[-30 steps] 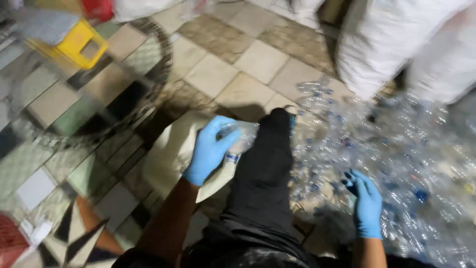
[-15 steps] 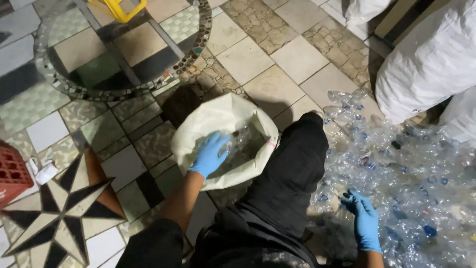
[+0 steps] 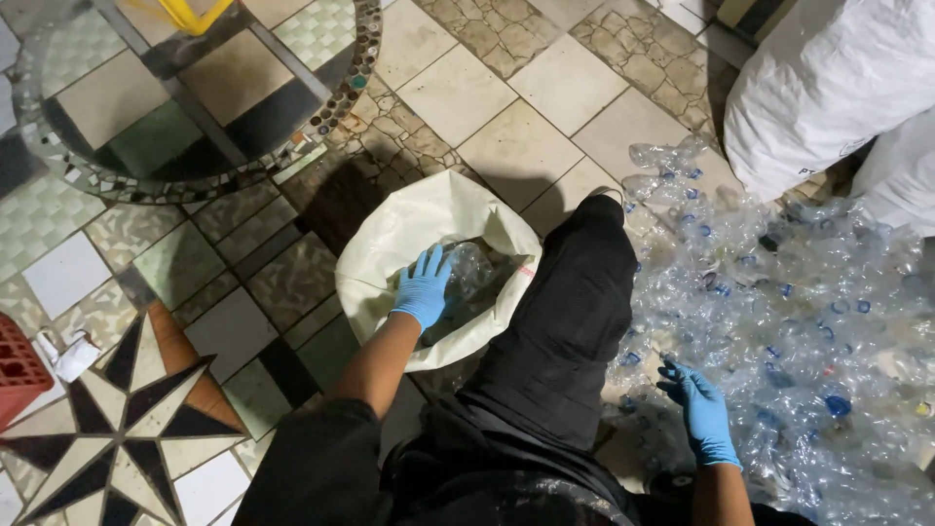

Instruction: The person is picking up empty plastic bottles from a large pile on the floor and placing them into a white collection sack.

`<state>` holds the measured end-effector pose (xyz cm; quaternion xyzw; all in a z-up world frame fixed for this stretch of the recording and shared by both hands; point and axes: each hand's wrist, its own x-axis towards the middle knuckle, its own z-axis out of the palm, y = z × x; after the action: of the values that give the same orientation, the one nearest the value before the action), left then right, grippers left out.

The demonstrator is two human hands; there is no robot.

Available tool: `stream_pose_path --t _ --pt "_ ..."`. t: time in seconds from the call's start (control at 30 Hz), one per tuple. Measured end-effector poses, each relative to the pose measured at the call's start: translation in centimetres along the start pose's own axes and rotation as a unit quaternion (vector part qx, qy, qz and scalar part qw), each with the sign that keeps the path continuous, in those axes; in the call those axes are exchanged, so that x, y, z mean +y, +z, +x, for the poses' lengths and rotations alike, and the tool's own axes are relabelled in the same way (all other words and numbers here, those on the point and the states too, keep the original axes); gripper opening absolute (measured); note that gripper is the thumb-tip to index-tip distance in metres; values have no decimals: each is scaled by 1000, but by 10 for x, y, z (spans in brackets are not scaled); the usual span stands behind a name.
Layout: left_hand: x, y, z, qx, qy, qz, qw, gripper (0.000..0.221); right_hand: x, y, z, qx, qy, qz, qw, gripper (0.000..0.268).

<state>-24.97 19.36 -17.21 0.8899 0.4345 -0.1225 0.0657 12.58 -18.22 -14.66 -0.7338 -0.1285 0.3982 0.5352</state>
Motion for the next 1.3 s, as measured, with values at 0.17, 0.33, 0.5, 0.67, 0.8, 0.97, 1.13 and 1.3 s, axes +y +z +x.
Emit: stream_pose_path --t 0.17,0.33,0.5,0.67,0.8,0.97,1.13,1.3 --pt "4 -9 4 -50 -24 -43 997 87 -11 10 -6 -4 25 -18 1000 39" --pt "-1 -74 -20 -80 -21 -237 968 115 -6 11 7 -9 21 -19 1000 39" --pt "28 -94 -31 18 123 -32 992 91 -24 29 -14 6 -4 -115 993 26" --pt "15 17 36 60 148 173 972 44 -11 28 -19 9 37 -170 985 29" --pt "0 71 81 81 83 145 982 46 -2 28 -26 13 16 -190 982 23" --pt "-40 164 127 187 87 229 951 45 2 36 -28 15 76 -235 969 27" --pt "-73 177 139 266 112 539 791 38 41 40 -19 19 93 -312 945 32" --pt "-95 165 161 115 88 830 539 50 115 40 -4 -56 157 -396 903 37"
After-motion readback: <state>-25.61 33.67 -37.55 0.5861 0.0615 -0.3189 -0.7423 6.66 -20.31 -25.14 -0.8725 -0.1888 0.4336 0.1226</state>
